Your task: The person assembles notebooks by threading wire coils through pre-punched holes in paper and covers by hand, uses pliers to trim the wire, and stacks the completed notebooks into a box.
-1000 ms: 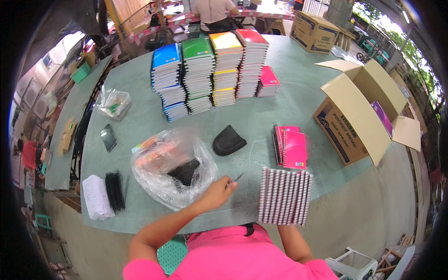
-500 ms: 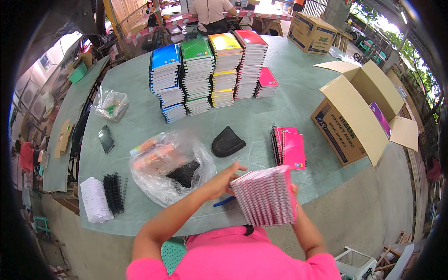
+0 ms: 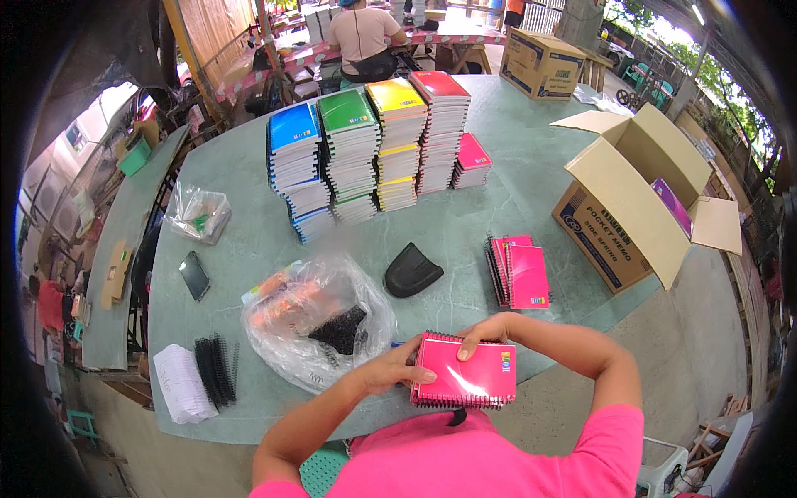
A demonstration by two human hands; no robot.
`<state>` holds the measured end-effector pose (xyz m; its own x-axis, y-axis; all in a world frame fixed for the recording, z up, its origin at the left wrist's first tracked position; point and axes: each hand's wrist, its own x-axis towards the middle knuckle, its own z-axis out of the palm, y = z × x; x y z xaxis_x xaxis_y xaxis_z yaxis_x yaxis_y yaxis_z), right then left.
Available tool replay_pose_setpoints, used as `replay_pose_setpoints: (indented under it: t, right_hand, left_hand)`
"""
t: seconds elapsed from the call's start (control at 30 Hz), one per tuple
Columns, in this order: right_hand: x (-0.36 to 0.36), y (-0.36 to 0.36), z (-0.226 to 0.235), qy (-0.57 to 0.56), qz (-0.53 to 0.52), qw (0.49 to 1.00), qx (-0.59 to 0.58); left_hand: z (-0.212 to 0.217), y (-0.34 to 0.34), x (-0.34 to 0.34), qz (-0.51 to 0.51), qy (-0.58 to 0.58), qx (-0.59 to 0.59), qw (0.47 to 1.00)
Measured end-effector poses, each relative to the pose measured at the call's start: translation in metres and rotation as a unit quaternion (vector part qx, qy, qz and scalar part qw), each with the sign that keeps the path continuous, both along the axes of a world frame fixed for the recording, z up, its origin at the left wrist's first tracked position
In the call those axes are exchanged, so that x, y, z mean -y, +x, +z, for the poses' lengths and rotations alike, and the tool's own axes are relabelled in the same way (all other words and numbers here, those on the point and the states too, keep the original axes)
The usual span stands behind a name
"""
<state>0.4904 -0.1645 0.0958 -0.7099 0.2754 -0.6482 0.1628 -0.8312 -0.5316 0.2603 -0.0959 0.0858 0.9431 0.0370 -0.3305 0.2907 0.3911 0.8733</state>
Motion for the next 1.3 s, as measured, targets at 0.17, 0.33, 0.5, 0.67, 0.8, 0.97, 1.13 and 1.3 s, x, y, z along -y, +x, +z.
replay_pose_setpoints:
  t: [0.17,0.33,0.5,0.67,0.8,0.97,1.13,1.3]
  right_hand:
    - [-0.017,0.017,-0.009,0.016,-0.218,0.975,-0.044]
    - [-0.008,0.012,0.000,0.112,-0.521,0.809,-0.248]
    - [-0.016,-0.039,0.017,0.221,-0.608,0.725,-0.239]
    - [-0.024,-0.031,0.027,0.283,-0.642,0.681,-0.209]
    - [-0.029,0.001,0.025,0.261,-0.686,0.636,-0.237]
    - [-0.039,0.060,0.044,0.231,-0.697,0.638,-0.231]
    - [-0.080,0.165,0.018,0.245,-0.685,0.651,-0.218]
    - [-0.130,0.234,0.009,0.305,-0.689,0.631,-0.183]
  left_hand:
    - [0.012,0.003,0.004,0.168,-0.150,0.050,0.973]
    - [0.052,0.009,-0.026,0.309,-0.234,0.130,0.913]
    - [0.061,0.067,-0.020,0.488,0.031,0.177,0.854]
    - [0.038,0.100,-0.010,0.545,0.262,0.152,0.782]
    - [0.058,0.130,0.005,0.504,0.544,0.116,0.661]
    - [0.045,0.128,-0.005,0.394,0.516,0.172,0.741]
    - [-0.044,0.106,-0.003,0.124,0.541,0.063,0.830]
    - [-0.080,0.090,0.018,0.040,0.653,0.077,0.752]
